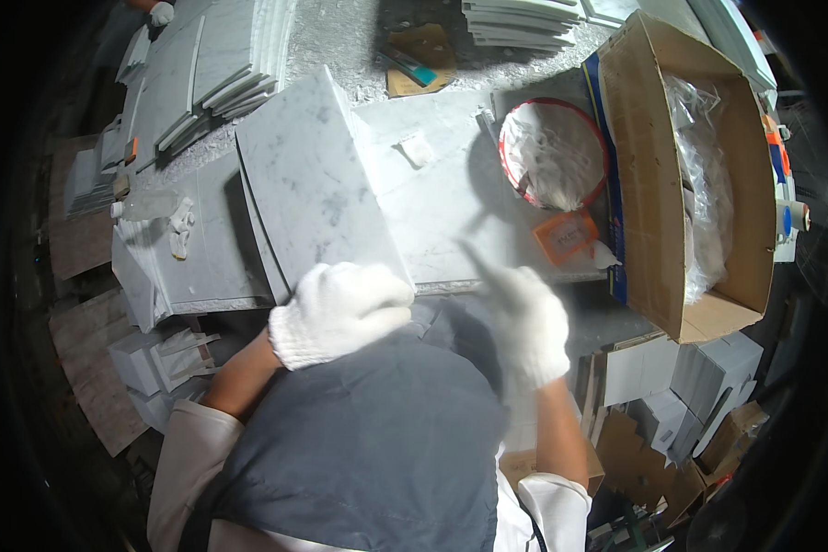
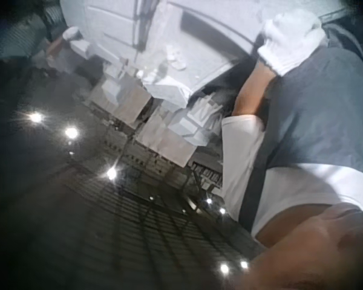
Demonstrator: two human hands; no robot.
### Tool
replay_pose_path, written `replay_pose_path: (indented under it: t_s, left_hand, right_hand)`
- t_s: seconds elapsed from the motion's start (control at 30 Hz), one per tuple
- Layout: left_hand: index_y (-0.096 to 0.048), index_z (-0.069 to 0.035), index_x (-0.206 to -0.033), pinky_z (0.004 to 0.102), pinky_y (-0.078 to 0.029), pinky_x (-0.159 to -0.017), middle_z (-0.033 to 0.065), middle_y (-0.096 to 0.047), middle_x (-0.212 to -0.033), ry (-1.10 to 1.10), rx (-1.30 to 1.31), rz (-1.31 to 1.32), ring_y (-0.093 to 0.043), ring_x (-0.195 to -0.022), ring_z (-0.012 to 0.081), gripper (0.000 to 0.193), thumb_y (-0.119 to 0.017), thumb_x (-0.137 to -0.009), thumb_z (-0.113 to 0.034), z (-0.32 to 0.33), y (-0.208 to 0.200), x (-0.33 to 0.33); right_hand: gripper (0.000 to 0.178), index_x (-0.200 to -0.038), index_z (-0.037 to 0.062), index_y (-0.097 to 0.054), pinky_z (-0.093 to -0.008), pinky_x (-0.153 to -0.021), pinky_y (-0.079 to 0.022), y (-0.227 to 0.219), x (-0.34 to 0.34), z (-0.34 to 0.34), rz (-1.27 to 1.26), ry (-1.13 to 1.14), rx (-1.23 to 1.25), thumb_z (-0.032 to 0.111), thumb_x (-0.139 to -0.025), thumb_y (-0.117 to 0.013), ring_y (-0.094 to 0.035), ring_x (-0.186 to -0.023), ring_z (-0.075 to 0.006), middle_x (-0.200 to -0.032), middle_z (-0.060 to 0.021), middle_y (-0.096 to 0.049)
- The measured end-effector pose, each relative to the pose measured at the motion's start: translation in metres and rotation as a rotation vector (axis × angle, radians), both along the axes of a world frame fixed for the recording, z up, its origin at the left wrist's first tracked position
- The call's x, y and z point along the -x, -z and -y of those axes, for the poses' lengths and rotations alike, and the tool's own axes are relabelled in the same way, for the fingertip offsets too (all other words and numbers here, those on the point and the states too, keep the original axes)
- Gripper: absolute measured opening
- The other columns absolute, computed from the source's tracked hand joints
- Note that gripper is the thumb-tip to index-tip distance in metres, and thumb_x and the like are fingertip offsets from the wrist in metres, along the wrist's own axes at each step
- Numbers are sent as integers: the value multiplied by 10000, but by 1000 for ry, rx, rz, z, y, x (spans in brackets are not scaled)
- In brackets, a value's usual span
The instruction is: The person repeatedly scrapes and sands the edges of white rectangular stone tiles using a metal scraper and an orange sanding block. They hold each tile with one hand while working the edges with the other, then place the tile aside and pick up the next one from a nearby stack.
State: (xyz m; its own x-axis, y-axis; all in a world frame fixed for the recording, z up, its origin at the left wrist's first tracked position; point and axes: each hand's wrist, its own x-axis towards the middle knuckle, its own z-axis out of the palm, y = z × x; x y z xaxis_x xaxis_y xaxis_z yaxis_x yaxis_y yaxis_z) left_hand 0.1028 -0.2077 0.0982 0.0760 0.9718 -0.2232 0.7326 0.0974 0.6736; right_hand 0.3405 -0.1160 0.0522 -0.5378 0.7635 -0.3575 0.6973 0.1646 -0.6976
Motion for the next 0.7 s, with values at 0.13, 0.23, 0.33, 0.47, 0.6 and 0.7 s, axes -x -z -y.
replay_pose_path:
  t_s: [0.13, 0.23, 0.33, 0.47, 0.6, 0.7]
  left_hand:
    - [-667, -25, -1173, 375, -566, -739, 147, -687, -1139, -157, -513, -358, -704, -917, 260, 325, -700, -874, -149, -14, 13, 31]
    - [-654, 15, -1183, 376, -570, -717, 138, -678, -1151, -85, -342, -964, -678, -1002, 212, 291, -598, -929, -115, -14, 18, 15]
    - [-707, -109, -1023, 381, -521, -854, 83, -669, -1087, 341, -136, -499, -596, -1083, 283, 242, -627, -826, -225, 6, 17, -2]
    - [-716, -60, -1177, 350, -555, -935, 109, -700, -1204, 312, -379, -58, -673, -1118, 292, 287, -620, -924, -155, 26, 33, 20]
    - [-642, -114, -1302, 447, -359, -1145, 108, -600, -1333, -91, -643, -479, -532, -1272, 303, 458, -644, -934, -386, -22, 69, 104]
    - [-628, -139, -1310, 470, -321, -1171, 94, -596, -1329, -287, -688, -779, -503, -1297, 290, 517, -678, -914, -466, -66, 81, 154]
  right_hand:
    - [234, -1197, -6, -678, -259, -753, -575, 18, -19, 4, -289, 396, 306, 127, -1010, -629, -675, -861, -112, -1020, -50, -698]
    - [267, -1212, -3, -668, -290, -794, -598, 23, -14, 8, -399, 423, 398, 178, -1019, -636, -698, -932, -138, -1001, -62, -706]
    - [306, -1261, 14, -632, -252, -637, -547, 21, 2, 10, -384, 459, 449, 223, -1038, -615, -660, -748, -103, -914, -47, -699]
    - [328, -1325, 42, -589, -213, -530, -464, 11, 26, 13, -290, 398, 325, 207, -1042, -584, -580, -570, -60, -768, -25, -672]
    - [324, -1315, 33, -592, -242, -522, -466, 5, 50, 20, -267, 206, 99, 203, -1040, -568, -578, -538, -67, -726, -43, -660]
    - [330, -1291, 48, -603, -305, -666, -524, 3, 57, 22, -218, 169, 201, 251, -1035, -563, -664, -683, -144, -883, -101, -701]
